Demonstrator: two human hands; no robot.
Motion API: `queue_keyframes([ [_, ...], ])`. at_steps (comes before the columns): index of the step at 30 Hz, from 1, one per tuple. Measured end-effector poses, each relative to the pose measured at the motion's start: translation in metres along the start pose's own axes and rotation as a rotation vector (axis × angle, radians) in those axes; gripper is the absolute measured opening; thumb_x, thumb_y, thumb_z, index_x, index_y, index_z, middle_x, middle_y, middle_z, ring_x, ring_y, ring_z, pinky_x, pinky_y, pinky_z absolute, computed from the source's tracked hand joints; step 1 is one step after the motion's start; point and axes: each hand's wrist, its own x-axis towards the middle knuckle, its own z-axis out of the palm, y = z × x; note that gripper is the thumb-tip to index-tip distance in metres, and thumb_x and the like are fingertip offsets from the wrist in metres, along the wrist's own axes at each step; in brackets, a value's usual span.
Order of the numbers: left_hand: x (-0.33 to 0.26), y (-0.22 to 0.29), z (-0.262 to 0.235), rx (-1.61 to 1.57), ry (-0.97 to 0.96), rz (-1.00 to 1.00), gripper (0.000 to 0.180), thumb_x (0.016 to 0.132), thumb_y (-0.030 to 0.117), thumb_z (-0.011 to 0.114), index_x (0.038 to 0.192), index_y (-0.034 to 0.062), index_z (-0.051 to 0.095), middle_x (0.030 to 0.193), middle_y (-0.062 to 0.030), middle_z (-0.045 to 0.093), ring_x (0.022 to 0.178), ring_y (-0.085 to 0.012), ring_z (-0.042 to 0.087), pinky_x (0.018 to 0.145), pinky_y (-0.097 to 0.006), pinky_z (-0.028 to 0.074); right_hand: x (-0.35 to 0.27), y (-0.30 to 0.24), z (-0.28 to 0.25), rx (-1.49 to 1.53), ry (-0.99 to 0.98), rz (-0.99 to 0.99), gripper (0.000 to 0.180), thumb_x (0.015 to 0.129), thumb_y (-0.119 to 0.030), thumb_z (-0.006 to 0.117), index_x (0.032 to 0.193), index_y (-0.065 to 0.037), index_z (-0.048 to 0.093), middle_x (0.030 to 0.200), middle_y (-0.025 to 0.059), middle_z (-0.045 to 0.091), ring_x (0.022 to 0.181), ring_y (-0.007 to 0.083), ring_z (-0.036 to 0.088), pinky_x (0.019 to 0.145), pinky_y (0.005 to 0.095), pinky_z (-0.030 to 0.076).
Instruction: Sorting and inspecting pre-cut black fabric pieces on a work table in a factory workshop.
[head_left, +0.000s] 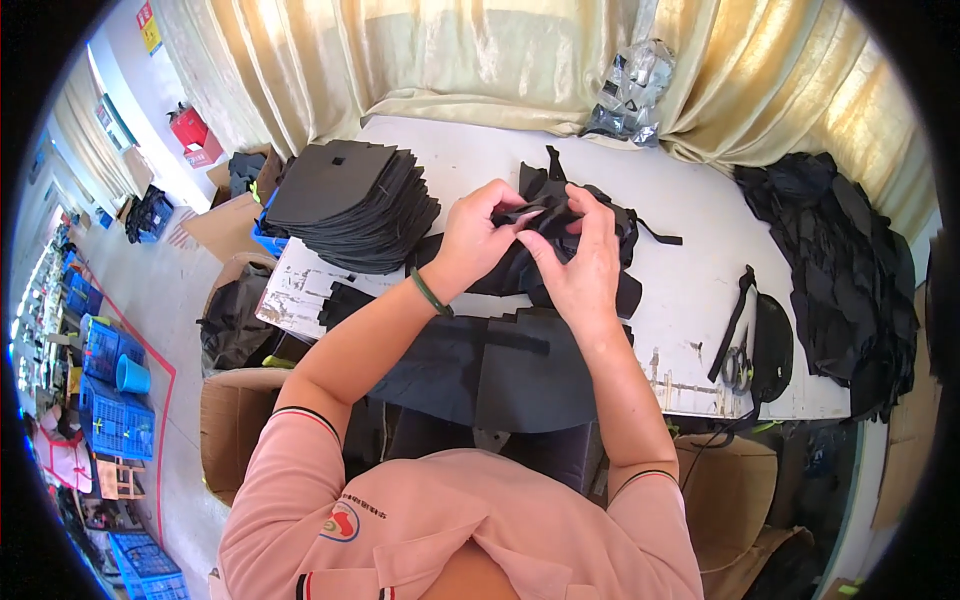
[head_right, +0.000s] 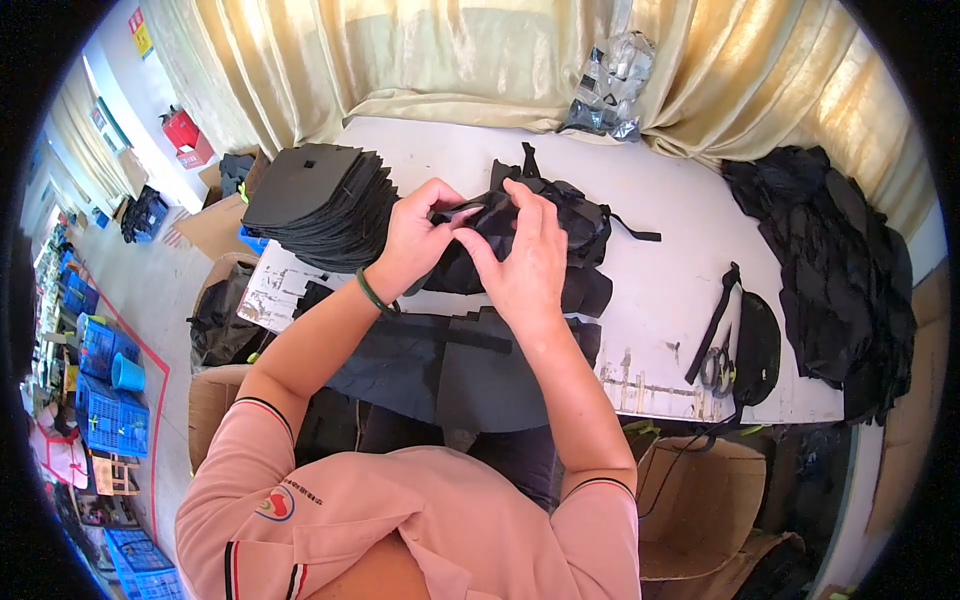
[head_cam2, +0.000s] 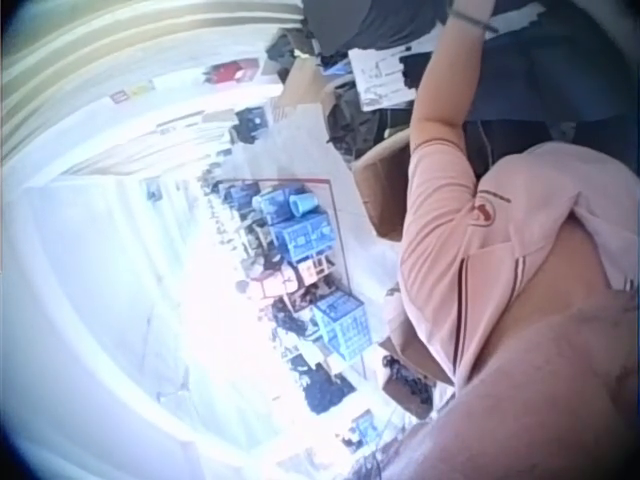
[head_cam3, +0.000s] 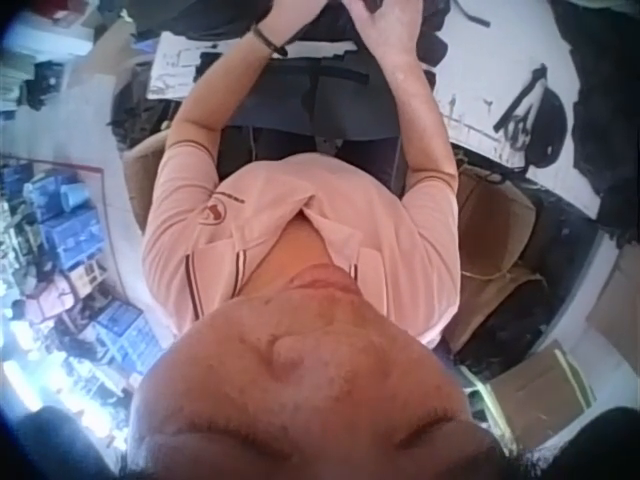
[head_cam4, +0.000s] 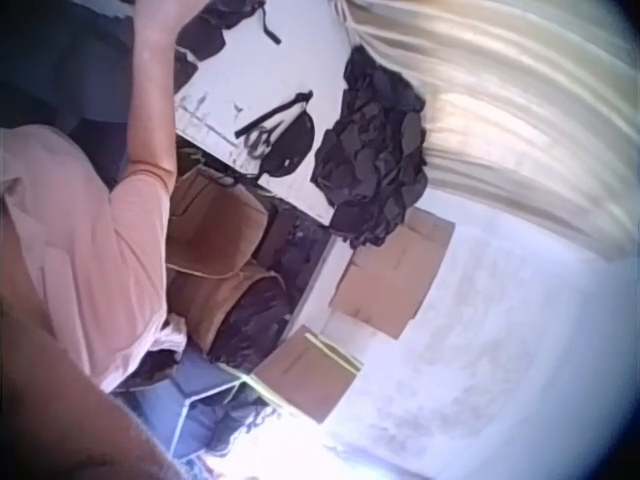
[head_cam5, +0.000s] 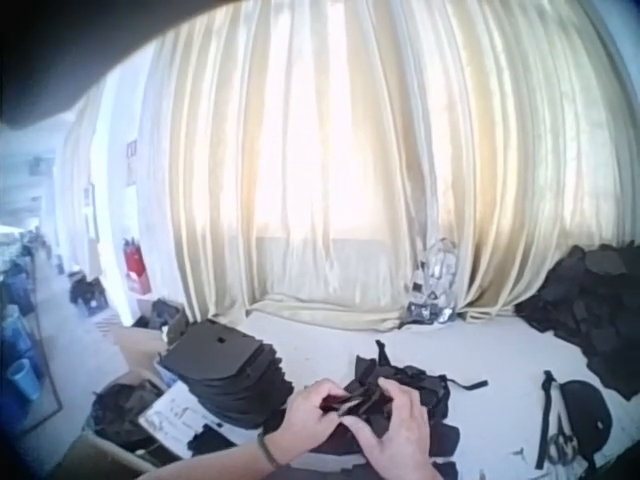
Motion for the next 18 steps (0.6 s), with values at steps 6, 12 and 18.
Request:
queue_keyframes([
  [6, -0.004, 0.003, -0.004, -0.109, 0.029, -0.125, 0.02, 0.086, 0.011, 0.075, 0.081, 0.0023, 0.058, 0.069, -0.0005, 0.06, 0.065, -0.005, 0.048, 0.057, -0.023, 0.042, -0.008, -0.009, 0.009, 0.298, -0.015, -0.059, 0.073, 0.074, -0.006, 0.08, 0.137, -0.01, 0.042, 0.131, 0.0178, 0.047, 0.108, 0.0351, 0.057, 0.088, 0.0409, 0.051],
  [12, -0.012, -0.006, -0.019, -0.092, -0.027, -0.148, 0.024, 0.082, 0.015, 0.078, 0.092, 0.0027, 0.06, 0.076, -0.0043, 0.062, 0.07, -0.0097, 0.055, 0.063, -0.026, 0.047, 0.005, -0.003, -0.013, 0.259, 0.126, 0.028, 0.055, 0.073, 0.017, 0.053, 0.124, -0.006, 0.053, 0.119, 0.0167, 0.052, 0.088, 0.0267, 0.062, 0.08, 0.0357, 0.053],
  [18, -0.017, 0.035, -0.01, 0.431, -0.111, 0.32, 0.06, 0.064, 0.023, 0.085, 0.116, 0.0109, 0.055, 0.109, -0.0108, 0.058, 0.11, -0.0328, 0.053, 0.099, -0.046, 0.038, 0.004, -0.01, -0.024, 0.041, 0.075, -0.245, 0.015, 0.082, -0.005, 0.069, 0.095, -0.009, 0.063, 0.083, 0.0081, 0.062, 0.069, 0.0305, 0.061, 0.064, 0.0391, 0.05],
])
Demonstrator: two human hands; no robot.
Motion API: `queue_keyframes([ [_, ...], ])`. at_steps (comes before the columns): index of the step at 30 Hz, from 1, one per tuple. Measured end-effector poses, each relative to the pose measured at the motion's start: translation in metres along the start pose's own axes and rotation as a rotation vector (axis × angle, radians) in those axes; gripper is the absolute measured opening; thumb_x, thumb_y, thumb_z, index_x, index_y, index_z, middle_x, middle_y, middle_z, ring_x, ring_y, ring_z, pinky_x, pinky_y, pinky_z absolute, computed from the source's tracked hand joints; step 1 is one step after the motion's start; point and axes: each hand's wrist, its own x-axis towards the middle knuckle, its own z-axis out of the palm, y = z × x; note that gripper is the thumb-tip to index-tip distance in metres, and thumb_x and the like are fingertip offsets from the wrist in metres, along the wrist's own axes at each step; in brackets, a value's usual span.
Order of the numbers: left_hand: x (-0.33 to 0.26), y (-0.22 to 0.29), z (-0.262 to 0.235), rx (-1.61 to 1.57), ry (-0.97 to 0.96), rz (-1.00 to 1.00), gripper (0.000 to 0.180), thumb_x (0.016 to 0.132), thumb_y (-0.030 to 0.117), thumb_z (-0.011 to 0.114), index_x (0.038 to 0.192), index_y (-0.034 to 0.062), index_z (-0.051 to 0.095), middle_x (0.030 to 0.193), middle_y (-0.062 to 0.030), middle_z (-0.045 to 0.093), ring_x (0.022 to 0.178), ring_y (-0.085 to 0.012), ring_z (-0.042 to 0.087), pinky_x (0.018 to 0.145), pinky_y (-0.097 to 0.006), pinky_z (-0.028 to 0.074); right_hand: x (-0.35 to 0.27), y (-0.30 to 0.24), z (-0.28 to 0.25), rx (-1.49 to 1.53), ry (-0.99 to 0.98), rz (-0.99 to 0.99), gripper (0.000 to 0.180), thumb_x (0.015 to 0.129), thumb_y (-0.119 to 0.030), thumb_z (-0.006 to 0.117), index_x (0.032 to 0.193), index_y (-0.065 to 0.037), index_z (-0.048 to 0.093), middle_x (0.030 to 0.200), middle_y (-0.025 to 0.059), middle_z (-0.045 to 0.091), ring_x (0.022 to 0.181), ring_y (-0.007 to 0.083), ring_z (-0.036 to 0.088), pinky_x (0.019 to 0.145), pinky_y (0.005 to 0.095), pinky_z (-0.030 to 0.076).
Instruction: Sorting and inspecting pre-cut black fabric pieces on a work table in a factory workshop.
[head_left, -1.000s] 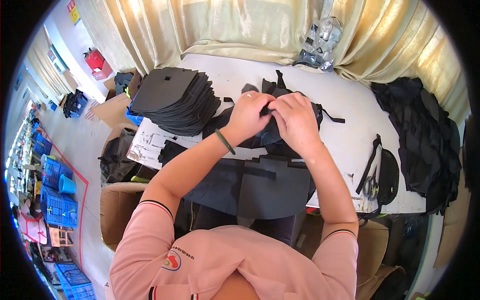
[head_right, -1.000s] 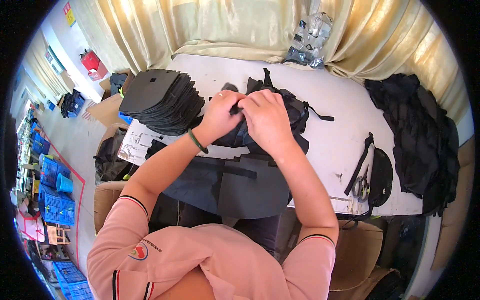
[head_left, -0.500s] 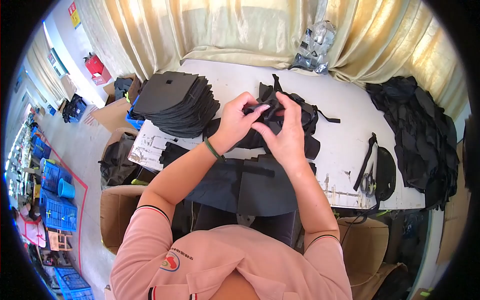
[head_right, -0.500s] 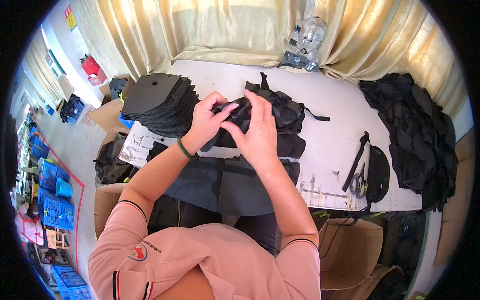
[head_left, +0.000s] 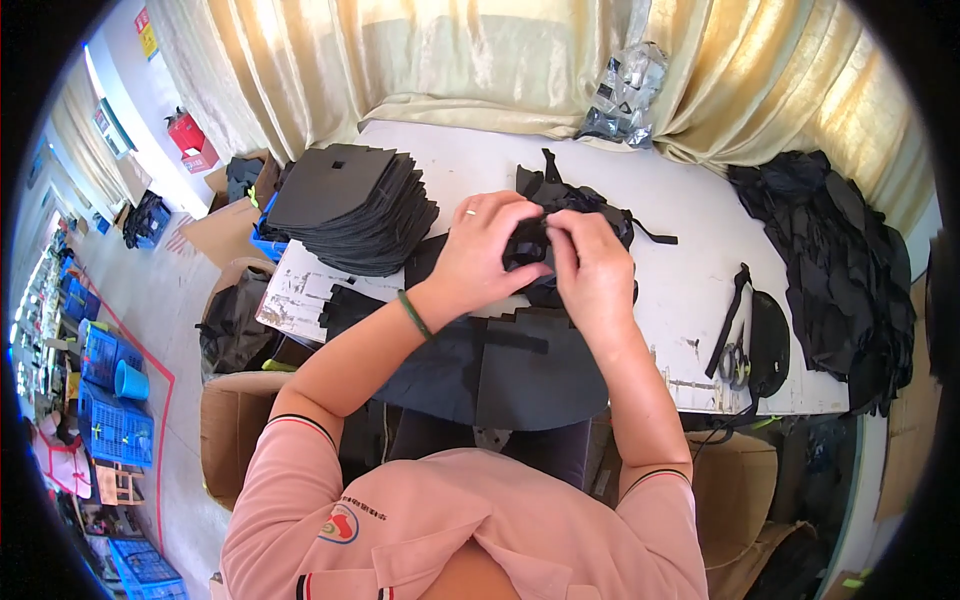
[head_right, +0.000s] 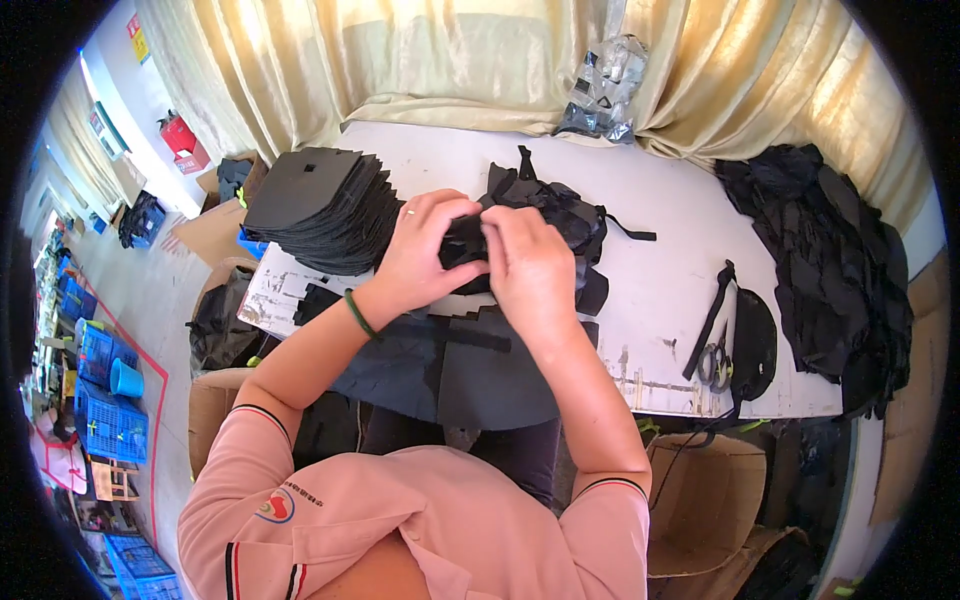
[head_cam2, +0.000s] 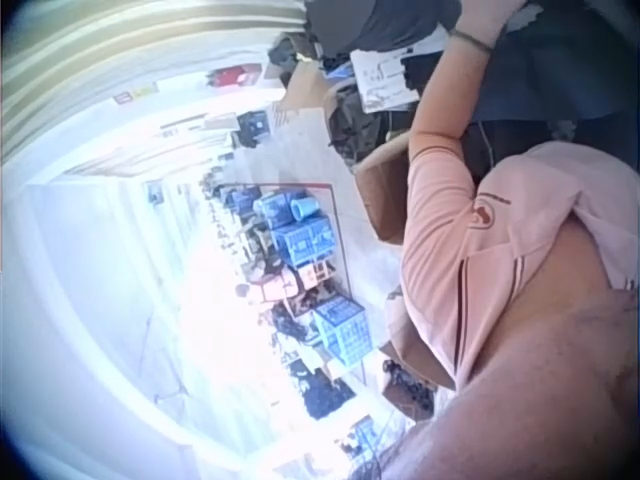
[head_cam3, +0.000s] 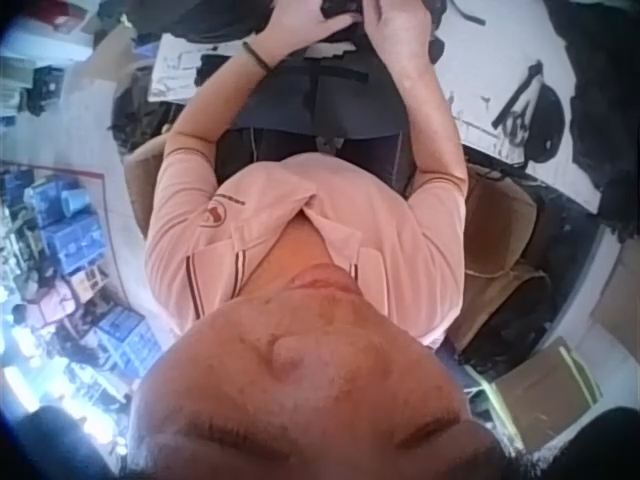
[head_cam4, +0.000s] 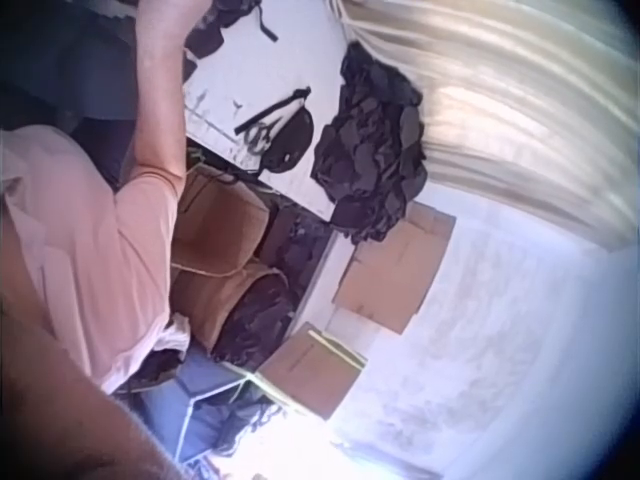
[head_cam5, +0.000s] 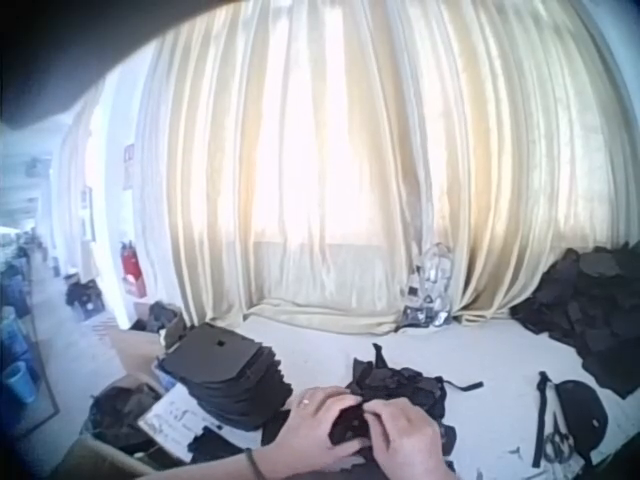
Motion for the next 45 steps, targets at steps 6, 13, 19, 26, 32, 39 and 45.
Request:
queue_keyframes([
  [6, -0.004, -0.021, -0.001, 0.173, 0.121, 0.029, 0.033, 0.059, 0.004, 0.074, 0.087, 0.0151, 0.061, 0.101, -0.0012, 0.059, 0.1, -0.0267, 0.056, 0.095, -0.043, 0.037, -0.013, -0.027, -0.017, -0.083, -0.154, -0.081, 0.014, 0.081, -0.008, 0.07, 0.092, -0.009, 0.062, 0.076, 0.0071, 0.058, 0.06, 0.0271, 0.058, 0.056, 0.0366, 0.048],
  [13, -0.04, -0.069, -0.035, 0.277, 0.151, -0.041, 0.031, 0.063, 0.007, 0.073, 0.09, 0.0152, 0.06, 0.106, -0.0038, 0.059, 0.103, -0.0276, 0.055, 0.096, -0.044, 0.037, -0.055, -0.058, -0.028, 0.411, -0.515, -0.004, 0.01, 0.085, -0.006, 0.067, 0.089, -0.008, 0.059, 0.078, 0.0092, 0.06, 0.067, 0.0293, 0.063, 0.058, 0.0379, 0.049],
  [19, -0.083, -0.055, -0.033, 0.011, 0.019, -0.057, 0.055, 0.059, 0.01, 0.077, 0.111, 0.0129, 0.058, 0.118, -0.0099, 0.055, 0.118, -0.0315, 0.051, 0.113, -0.057, 0.023, -0.077, -0.084, -0.012, 0.791, -0.766, 0.122, 0.011, 0.084, -0.007, 0.07, 0.093, -0.005, 0.062, 0.085, 0.0092, 0.065, 0.071, 0.0276, 0.064, 0.062, 0.034, 0.051],
  [26, -0.118, -0.005, -0.018, -0.223, -0.041, 0.032, 0.041, 0.073, 0.022, 0.073, 0.111, 0.0141, 0.062, 0.126, -0.0091, 0.054, 0.122, -0.0294, 0.051, 0.115, -0.06, 0.017, -0.068, -0.093, -0.005, 0.802, -0.688, 0.169, 0.012, 0.085, -0.004, 0.07, 0.095, -0.004, 0.065, 0.084, 0.0084, 0.066, 0.072, 0.0228, 0.065, 0.064, 0.0296, 0.051],
  [32, -0.108, -0.025, -0.028, -0.184, -0.051, -0.054, 0.028, 0.07, 0.007, 0.071, 0.096, 0.0123, 0.063, 0.113, -0.005, 0.06, 0.112, -0.0271, 0.056, 0.113, -0.055, 0.026, -0.069, -0.097, -0.016, 0.906, -0.959, 0.109, 0.009, 0.086, -0.004, 0.066, 0.093, -0.004, 0.062, 0.086, 0.0093, 0.065, 0.076, 0.0264, 0.065, 0.068, 0.0332, 0.052],
  [39, -0.1, -0.035, -0.037, -0.065, 0.024, -0.118, 0.045, 0.071, 0.001, 0.077, 0.113, 0.0084, 0.061, 0.119, -0.0118, 0.059, 0.111, -0.0331, 0.056, 0.102, -0.042, 0.043, -0.069, -0.098, -0.025, 0.918, -1.153, 0.08, 0.009, 0.086, -0.008, 0.065, 0.095, -0.005, 0.063, 0.091, 0.0081, 0.067, 0.079, 0.0265, 0.066, 0.068, 0.034, 0.052],
  [45, -0.115, -0.035, -0.03, -0.252, -0.249, -0.143, 0.058, 0.069, -0.001, 0.075, 0.122, 0.0145, 0.058, 0.125, -0.0108, 0.054, 0.117, -0.0329, 0.051, 0.1, -0.042, 0.04, -0.069, -0.098, -0.024, 0.938, -1.144, 0.047, 0.009, 0.086, -0.007, 0.064, 0.095, -0.005, 0.063, 0.091, 0.0072, 0.067, 0.078, 0.0265, 0.066, 0.067, 0.034, 0.052],
])
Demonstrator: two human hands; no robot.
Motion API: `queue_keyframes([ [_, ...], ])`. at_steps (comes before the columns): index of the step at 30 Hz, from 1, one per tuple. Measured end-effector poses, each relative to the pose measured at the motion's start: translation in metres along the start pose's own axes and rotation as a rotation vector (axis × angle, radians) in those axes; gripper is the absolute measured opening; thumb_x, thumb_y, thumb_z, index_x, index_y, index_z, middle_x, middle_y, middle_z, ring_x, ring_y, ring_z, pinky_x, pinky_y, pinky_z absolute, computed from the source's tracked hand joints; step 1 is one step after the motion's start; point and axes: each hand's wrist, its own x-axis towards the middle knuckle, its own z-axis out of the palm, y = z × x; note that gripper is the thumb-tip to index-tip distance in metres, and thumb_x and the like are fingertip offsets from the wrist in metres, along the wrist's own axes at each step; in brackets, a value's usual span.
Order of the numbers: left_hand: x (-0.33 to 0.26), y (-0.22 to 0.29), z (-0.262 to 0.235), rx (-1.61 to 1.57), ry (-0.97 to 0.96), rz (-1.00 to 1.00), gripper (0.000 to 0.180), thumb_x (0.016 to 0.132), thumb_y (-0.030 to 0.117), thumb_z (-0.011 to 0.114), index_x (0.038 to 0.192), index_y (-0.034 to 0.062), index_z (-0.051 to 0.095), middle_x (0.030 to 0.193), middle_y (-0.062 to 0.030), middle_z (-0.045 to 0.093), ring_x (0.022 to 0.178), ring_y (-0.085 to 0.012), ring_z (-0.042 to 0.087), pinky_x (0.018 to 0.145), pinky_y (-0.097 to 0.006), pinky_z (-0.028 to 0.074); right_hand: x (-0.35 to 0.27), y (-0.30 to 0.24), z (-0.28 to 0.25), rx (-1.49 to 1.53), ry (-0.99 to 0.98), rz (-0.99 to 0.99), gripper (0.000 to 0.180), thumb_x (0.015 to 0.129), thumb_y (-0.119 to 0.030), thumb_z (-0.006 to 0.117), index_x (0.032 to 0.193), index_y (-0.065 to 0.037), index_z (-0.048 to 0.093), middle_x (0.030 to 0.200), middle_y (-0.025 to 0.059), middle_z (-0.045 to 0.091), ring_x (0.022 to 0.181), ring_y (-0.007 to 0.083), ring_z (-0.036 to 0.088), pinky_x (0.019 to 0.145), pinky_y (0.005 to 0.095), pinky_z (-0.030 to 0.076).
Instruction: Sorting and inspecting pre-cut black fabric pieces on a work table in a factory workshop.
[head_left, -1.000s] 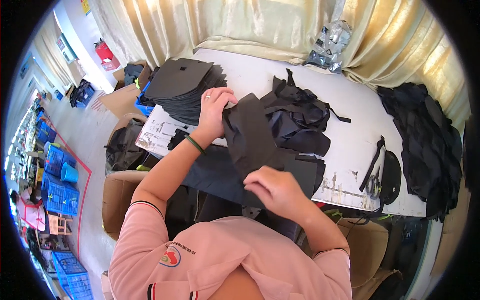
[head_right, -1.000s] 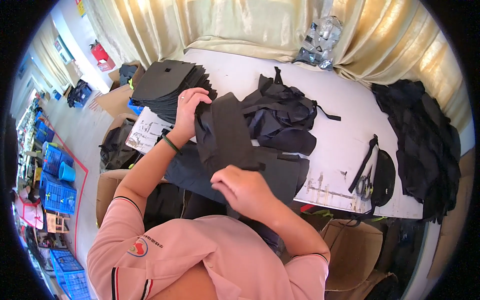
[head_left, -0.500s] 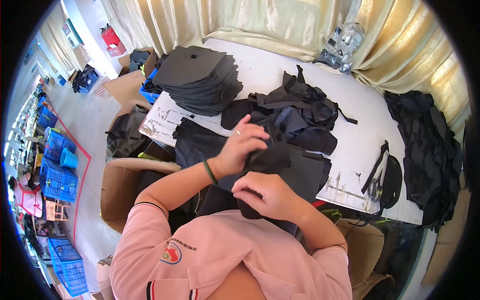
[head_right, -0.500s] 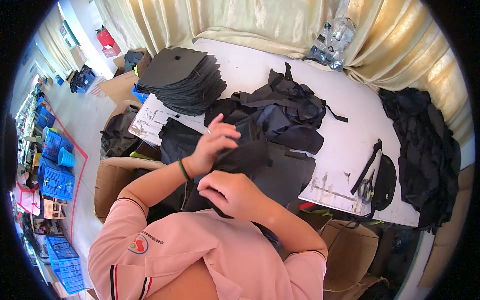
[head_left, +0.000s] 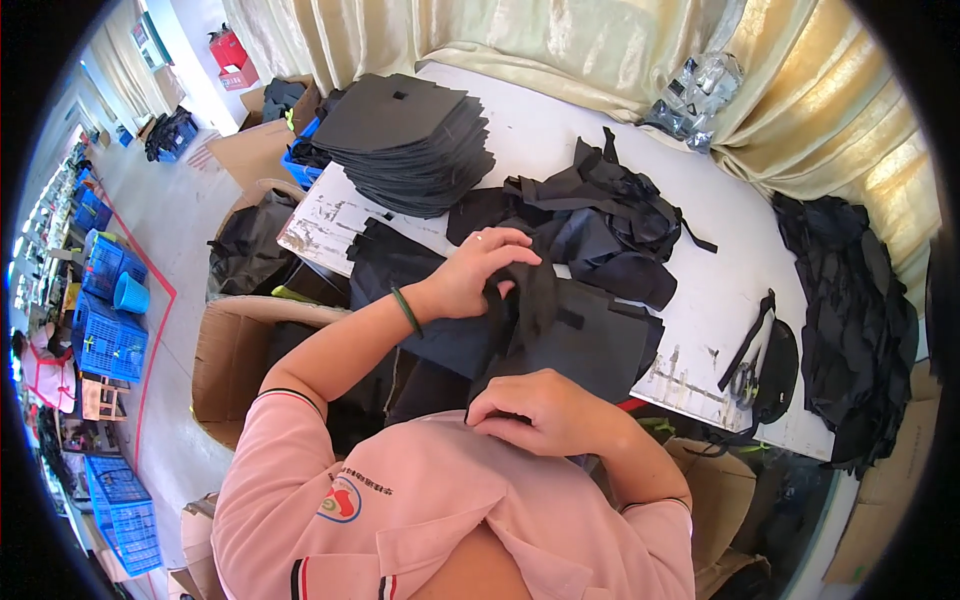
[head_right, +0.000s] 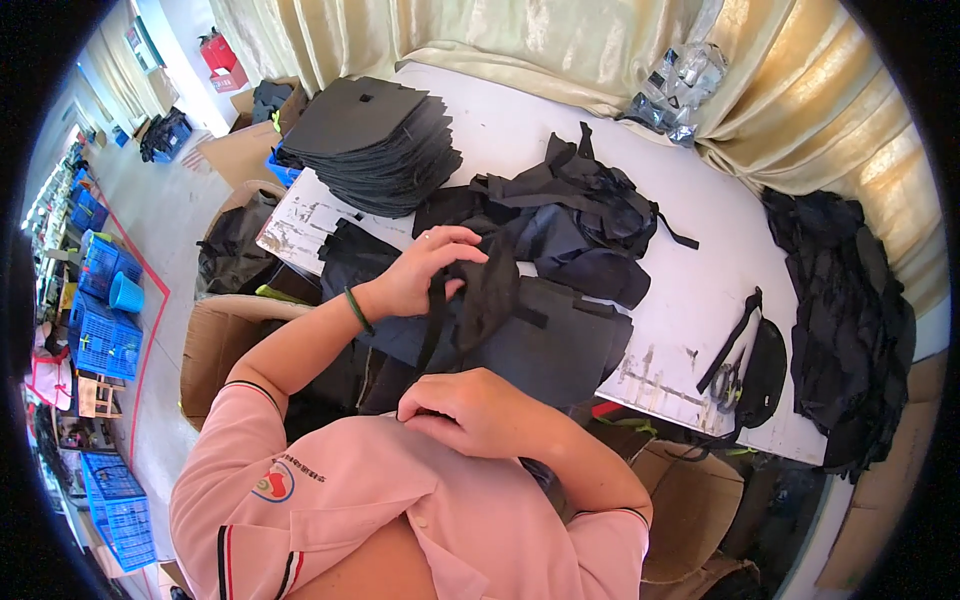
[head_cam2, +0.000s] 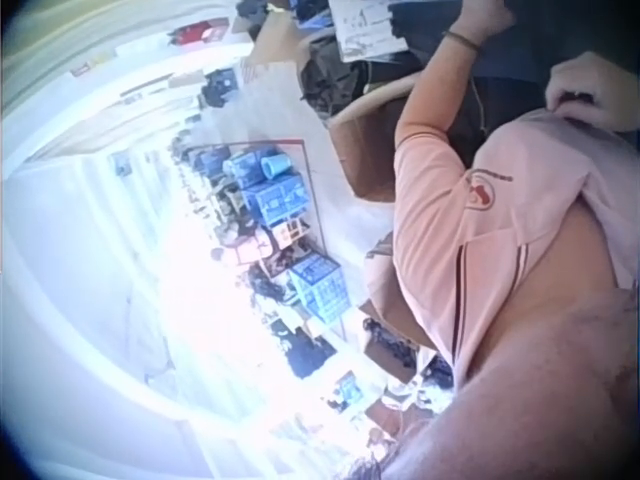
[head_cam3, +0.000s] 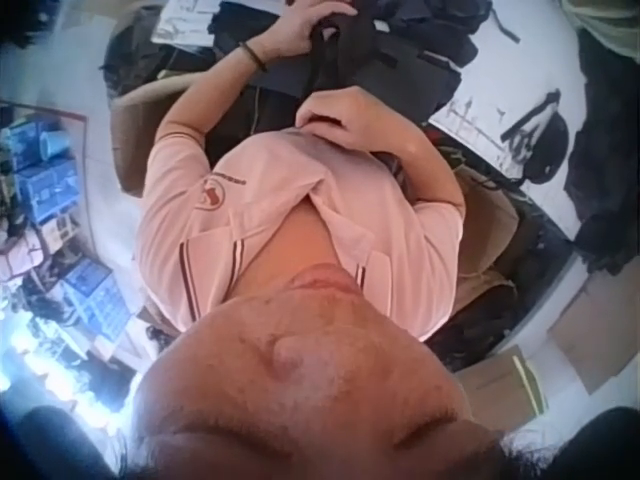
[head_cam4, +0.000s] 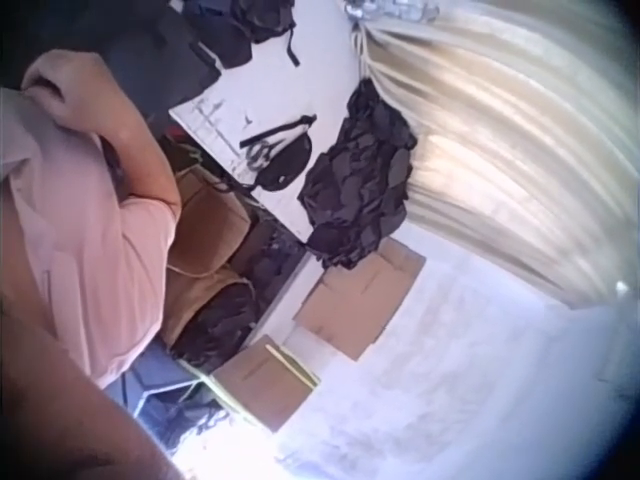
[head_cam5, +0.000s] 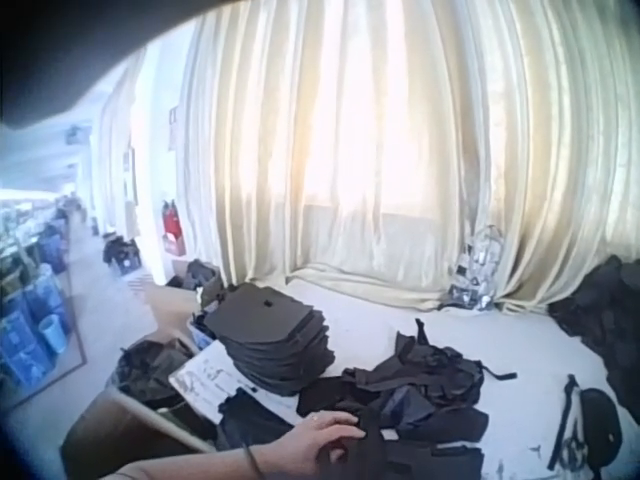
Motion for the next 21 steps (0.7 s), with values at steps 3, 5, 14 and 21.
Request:
queue_keyframes([
  [3, -0.008, -0.001, 0.005, -0.037, -0.212, -0.092, 0.07, 0.064, -0.003, 0.074, 0.128, 0.0177, 0.054, 0.136, -0.0129, 0.047, 0.13, -0.034, 0.042, 0.109, -0.047, 0.031, -0.004, -0.001, -0.002, -0.009, 0.009, 0.009, 0.01, 0.086, -0.007, 0.065, 0.095, -0.005, 0.063, 0.09, 0.0073, 0.067, 0.078, 0.0267, 0.066, 0.067, 0.034, 0.052],
  [5, -0.016, -0.007, 0.013, 0.098, -0.36, -0.003, 0.072, 0.063, -0.001, 0.076, 0.128, 0.0192, 0.054, 0.137, -0.0136, 0.046, 0.135, -0.0345, 0.038, 0.112, -0.05, 0.027, -0.005, -0.003, -0.001, 0.004, 0.008, 0.003, 0.01, 0.086, -0.006, 0.065, 0.095, -0.005, 0.063, 0.09, 0.0071, 0.067, 0.078, 0.0266, 0.066, 0.067, 0.034, 0.052],
  [14, -0.039, -0.051, 0.025, 0.046, -0.349, 0.016, 0.028, 0.072, 0.001, 0.071, 0.097, 0.0109, 0.066, 0.136, -0.0139, 0.05, 0.135, -0.0355, 0.039, 0.112, -0.056, 0.026, -0.021, -0.01, -0.004, 0.022, 0.027, 0.004, 0.011, 0.085, -0.006, 0.066, 0.096, -0.008, 0.063, 0.088, 0.0053, 0.066, 0.076, 0.0258, 0.065, 0.065, 0.0331, 0.051],
  [21, -0.051, -0.026, 0.006, 0.164, -0.653, -0.169, 0.087, 0.061, -0.001, 0.079, 0.138, 0.0217, 0.046, 0.158, -0.0147, 0.022, 0.149, -0.0365, 0.014, 0.118, -0.059, 0.012, -0.03, -0.008, -0.008, 0.012, 0.104, -0.004, 0.016, 0.08, -0.001, 0.072, 0.093, -0.009, 0.068, 0.081, 0.0041, 0.067, 0.068, 0.0229, 0.064, 0.058, 0.0294, 0.048],
])
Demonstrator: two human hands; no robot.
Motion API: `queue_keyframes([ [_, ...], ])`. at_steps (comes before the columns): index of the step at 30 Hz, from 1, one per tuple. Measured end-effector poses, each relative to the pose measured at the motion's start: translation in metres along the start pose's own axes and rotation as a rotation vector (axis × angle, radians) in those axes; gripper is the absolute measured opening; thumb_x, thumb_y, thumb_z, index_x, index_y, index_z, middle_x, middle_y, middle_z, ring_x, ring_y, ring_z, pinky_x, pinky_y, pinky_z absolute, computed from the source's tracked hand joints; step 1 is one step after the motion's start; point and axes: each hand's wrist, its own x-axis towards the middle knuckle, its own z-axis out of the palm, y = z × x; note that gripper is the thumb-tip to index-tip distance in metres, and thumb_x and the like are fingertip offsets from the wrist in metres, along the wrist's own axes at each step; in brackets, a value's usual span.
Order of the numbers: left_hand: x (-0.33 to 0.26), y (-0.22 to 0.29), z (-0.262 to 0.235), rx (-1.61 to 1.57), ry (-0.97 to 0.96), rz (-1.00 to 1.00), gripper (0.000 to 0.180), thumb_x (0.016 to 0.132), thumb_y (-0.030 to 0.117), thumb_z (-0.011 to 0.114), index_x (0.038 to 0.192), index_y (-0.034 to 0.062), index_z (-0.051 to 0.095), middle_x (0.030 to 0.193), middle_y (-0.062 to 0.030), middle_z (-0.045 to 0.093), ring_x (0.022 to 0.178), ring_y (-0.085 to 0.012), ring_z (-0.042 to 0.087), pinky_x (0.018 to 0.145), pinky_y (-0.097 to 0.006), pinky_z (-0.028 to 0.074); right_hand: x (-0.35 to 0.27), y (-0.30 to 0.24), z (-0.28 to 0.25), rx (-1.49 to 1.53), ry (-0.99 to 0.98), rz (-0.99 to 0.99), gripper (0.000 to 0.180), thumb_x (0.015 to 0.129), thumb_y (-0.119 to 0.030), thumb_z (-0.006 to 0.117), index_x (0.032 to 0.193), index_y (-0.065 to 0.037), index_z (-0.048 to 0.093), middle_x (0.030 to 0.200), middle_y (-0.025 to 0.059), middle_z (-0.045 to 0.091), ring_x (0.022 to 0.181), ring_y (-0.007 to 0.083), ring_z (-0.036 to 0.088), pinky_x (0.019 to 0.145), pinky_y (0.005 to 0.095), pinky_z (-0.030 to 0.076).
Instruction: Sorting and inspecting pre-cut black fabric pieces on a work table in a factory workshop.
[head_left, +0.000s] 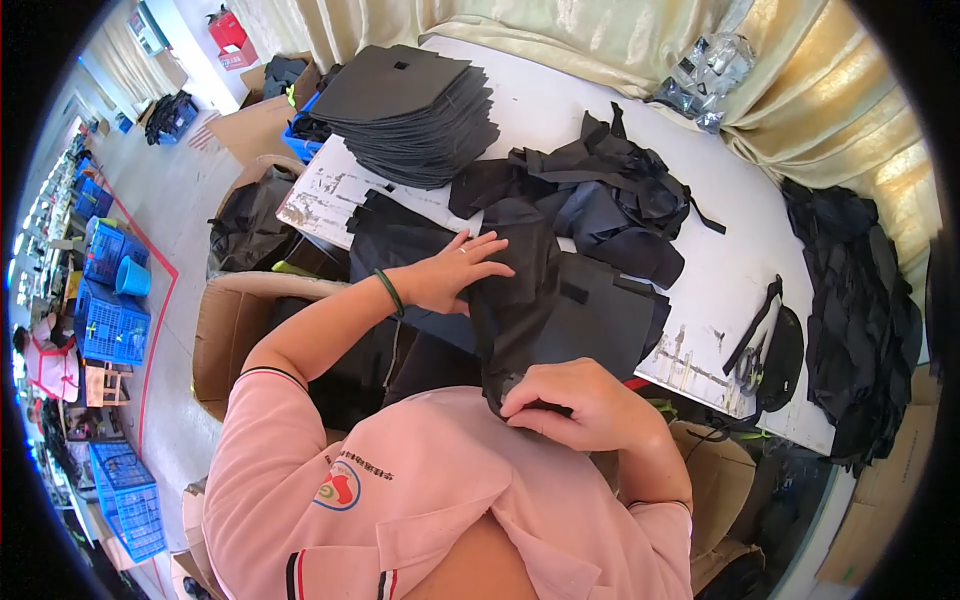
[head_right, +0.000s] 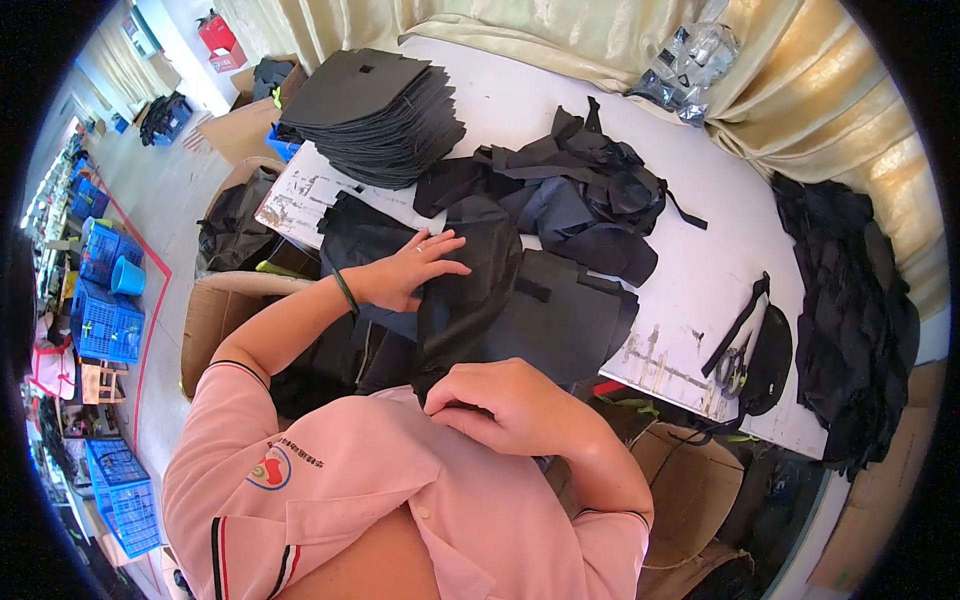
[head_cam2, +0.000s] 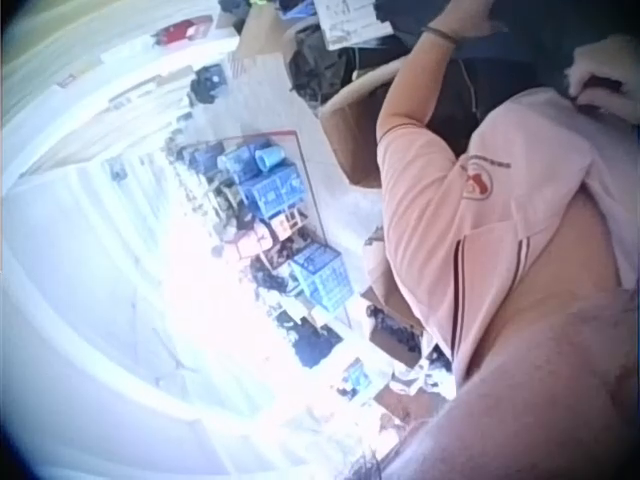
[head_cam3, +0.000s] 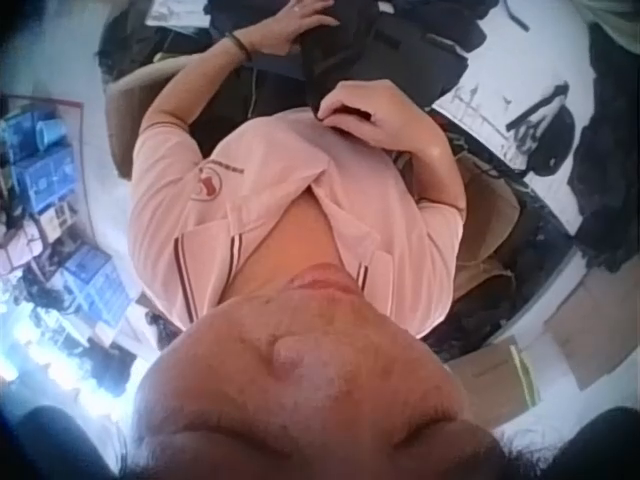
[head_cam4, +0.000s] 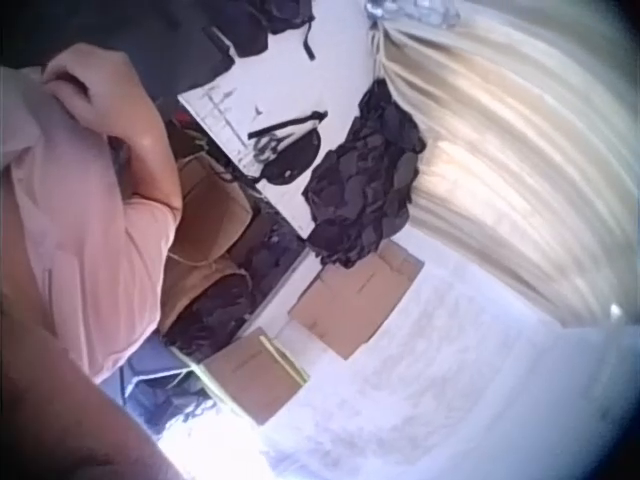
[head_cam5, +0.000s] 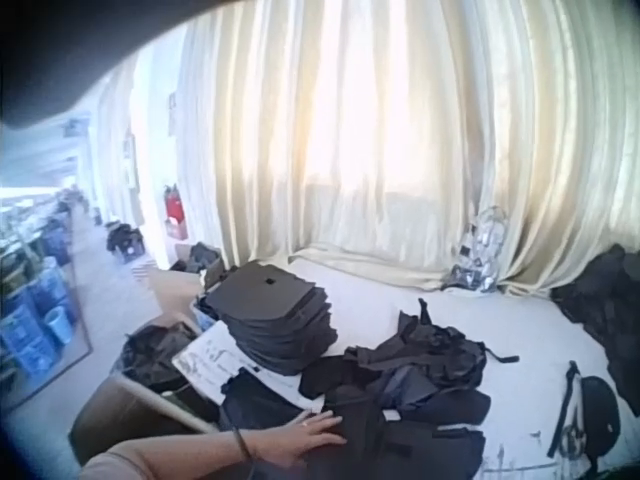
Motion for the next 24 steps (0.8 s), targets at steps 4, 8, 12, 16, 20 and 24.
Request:
queue_keyframes([
  [4, 0.0, 0.014, 0.031, -0.045, 0.197, 0.057, 0.092, 0.059, 0.006, 0.082, 0.141, 0.0231, 0.044, 0.157, -0.0153, 0.024, 0.148, -0.0348, 0.018, 0.117, -0.061, 0.013, 0.003, -0.004, -0.001, -0.005, -0.023, -0.002, 0.013, 0.082, -0.005, 0.069, 0.094, -0.009, 0.064, 0.082, 0.0043, 0.065, 0.07, 0.0251, 0.064, 0.059, 0.0329, 0.049],
  [8, 0.004, 0.02, 0.05, -0.036, 0.414, 0.103, 0.061, 0.066, 0.02, 0.08, 0.124, 0.019, 0.06, 0.149, -0.0146, 0.039, 0.142, -0.0364, 0.033, 0.116, -0.059, 0.016, 0.005, -0.007, 0.0, 0.012, -0.029, -0.032, 0.015, 0.081, -0.004, 0.07, 0.093, -0.009, 0.064, 0.081, 0.0043, 0.064, 0.069, 0.0248, 0.064, 0.058, 0.0329, 0.049],
  [12, 0.004, -0.005, 0.037, -0.045, 0.685, 0.085, 0.043, 0.059, -0.008, 0.068, 0.096, 0.0131, 0.064, 0.132, -0.0075, 0.057, 0.13, -0.0327, 0.047, 0.113, -0.055, 0.027, -0.001, -0.011, -0.004, 0.019, -0.028, -0.048, 0.015, 0.08, -0.003, 0.071, 0.093, -0.009, 0.065, 0.08, 0.0051, 0.064, 0.07, 0.0251, 0.064, 0.058, 0.0326, 0.049],
  [16, -0.039, -0.038, -0.019, -0.029, 0.714, -0.031, 0.034, 0.064, -0.009, 0.066, 0.093, 0.0099, 0.061, 0.129, -0.0087, 0.062, 0.133, -0.0324, 0.047, 0.117, -0.053, 0.023, -0.019, -0.016, -0.021, -0.01, -0.023, 0.079, 0.014, 0.081, -0.002, 0.071, 0.092, -0.008, 0.066, 0.081, 0.006, 0.065, 0.071, 0.0243, 0.065, 0.059, 0.0313, 0.049],
  [20, -0.113, -0.052, -0.062, -0.016, 0.48, -0.189, 0.038, 0.061, -0.011, 0.058, 0.094, 0.0072, 0.06, 0.124, -0.0074, 0.065, 0.133, -0.0306, 0.048, 0.119, -0.054, 0.02, -0.045, -0.005, -0.032, 0.018, 0.059, 0.188, 0.012, 0.082, 0.002, 0.071, 0.092, -0.004, 0.067, 0.083, 0.0069, 0.068, 0.071, 0.0184, 0.067, 0.062, 0.0265, 0.05],
  [24, -0.174, -0.031, -0.097, -0.369, 0.195, -0.533, 0.02, 0.075, -0.003, 0.066, 0.094, 0.0015, 0.061, 0.094, -0.0069, 0.068, 0.092, -0.0164, 0.063, 0.091, -0.035, 0.047, -0.071, 0.008, -0.041, 0.277, 0.205, 0.5, 0.013, 0.081, 0.011, 0.068, 0.09, 0.002, 0.066, 0.083, 0.0046, 0.066, 0.076, 0.0093, 0.063, 0.068, 0.0221, 0.05],
])
